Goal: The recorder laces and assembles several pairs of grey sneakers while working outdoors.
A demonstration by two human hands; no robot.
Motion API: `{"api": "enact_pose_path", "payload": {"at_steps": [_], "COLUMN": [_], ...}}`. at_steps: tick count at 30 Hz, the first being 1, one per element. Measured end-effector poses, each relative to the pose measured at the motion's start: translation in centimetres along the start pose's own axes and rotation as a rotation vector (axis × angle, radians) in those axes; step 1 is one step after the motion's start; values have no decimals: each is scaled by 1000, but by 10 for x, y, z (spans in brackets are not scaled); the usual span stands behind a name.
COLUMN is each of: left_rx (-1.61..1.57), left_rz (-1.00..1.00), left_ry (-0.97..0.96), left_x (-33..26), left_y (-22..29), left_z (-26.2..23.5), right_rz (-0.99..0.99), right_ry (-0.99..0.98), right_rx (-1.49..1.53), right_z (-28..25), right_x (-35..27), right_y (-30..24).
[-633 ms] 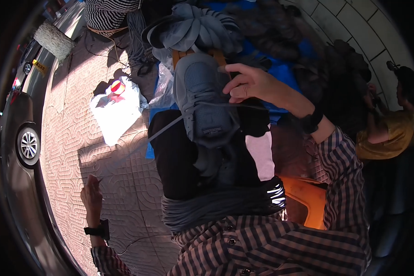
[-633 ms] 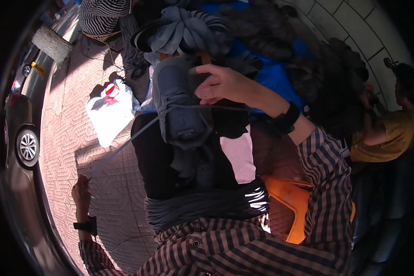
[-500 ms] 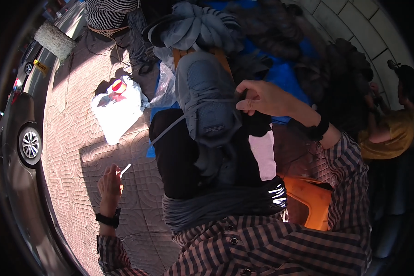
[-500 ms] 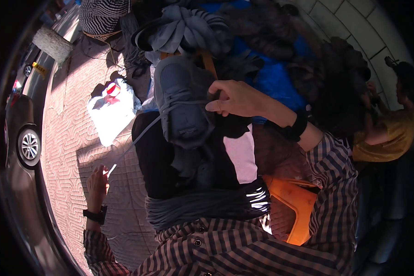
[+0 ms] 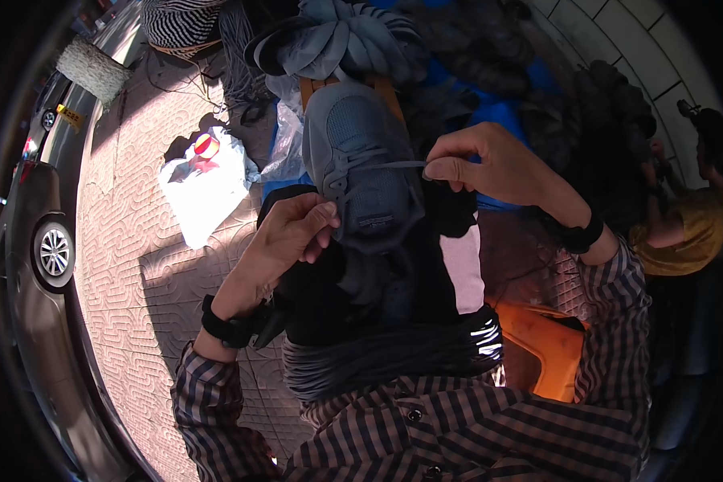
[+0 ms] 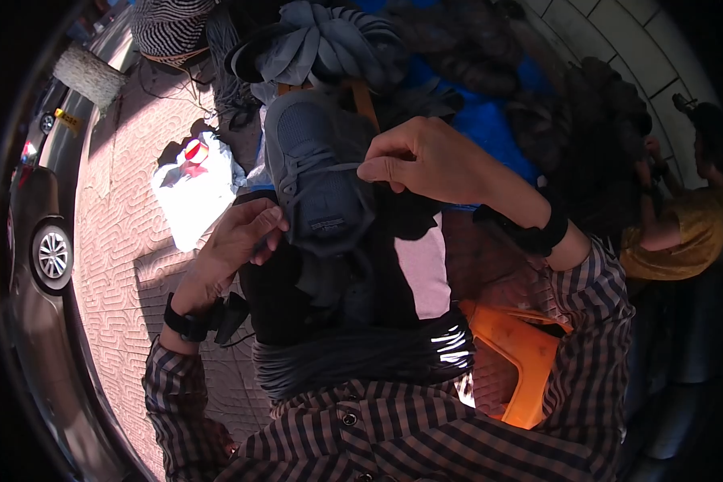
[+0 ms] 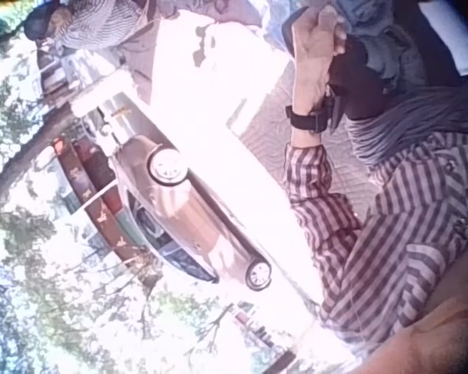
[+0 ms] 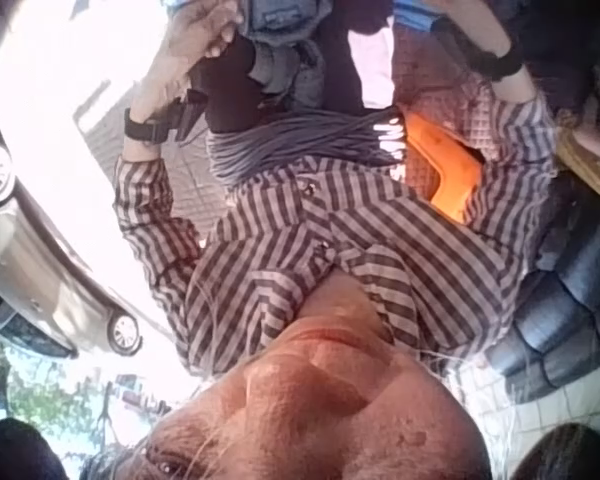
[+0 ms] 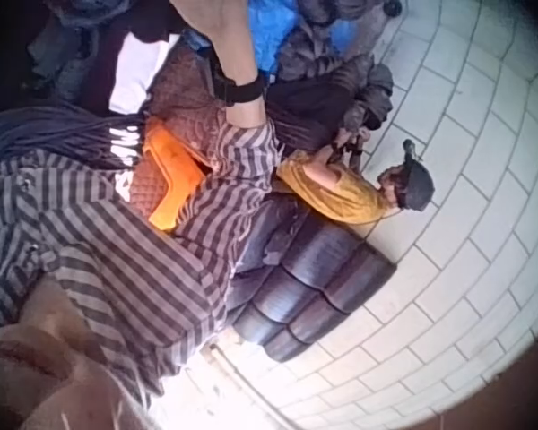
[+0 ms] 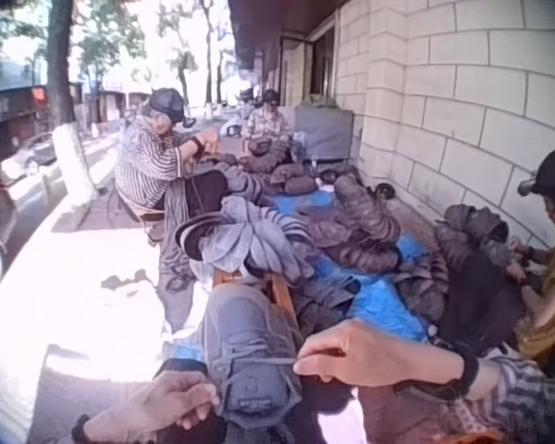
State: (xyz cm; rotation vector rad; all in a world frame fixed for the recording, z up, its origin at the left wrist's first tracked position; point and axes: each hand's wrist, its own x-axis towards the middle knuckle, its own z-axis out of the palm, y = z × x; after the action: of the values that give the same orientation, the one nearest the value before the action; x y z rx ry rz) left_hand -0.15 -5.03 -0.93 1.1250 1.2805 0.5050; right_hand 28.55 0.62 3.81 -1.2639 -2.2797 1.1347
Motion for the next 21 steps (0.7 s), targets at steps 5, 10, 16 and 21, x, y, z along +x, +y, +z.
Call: {"api": "enact_pose_path", "payload": {"at_steps": [5,10,16,21], "left_rx": [320,1051,956,1247], "left_rz": [297,761,683,547], "left_ry": [137,708,698,543], "left_x": [-5,-1,3,17], "left_y": [-6,-22,-18,5], "left_z": [1,-6,34,48], "right_rz": [-236,-294,-113,-116], "right_ry": [31,271,291,283], "right_rx": [-142,-719,-392,-279], "right_z": [6,7,18,16], "right_x": [-10,-14,-10,-11], "right_y": [9,35,31,29]}}
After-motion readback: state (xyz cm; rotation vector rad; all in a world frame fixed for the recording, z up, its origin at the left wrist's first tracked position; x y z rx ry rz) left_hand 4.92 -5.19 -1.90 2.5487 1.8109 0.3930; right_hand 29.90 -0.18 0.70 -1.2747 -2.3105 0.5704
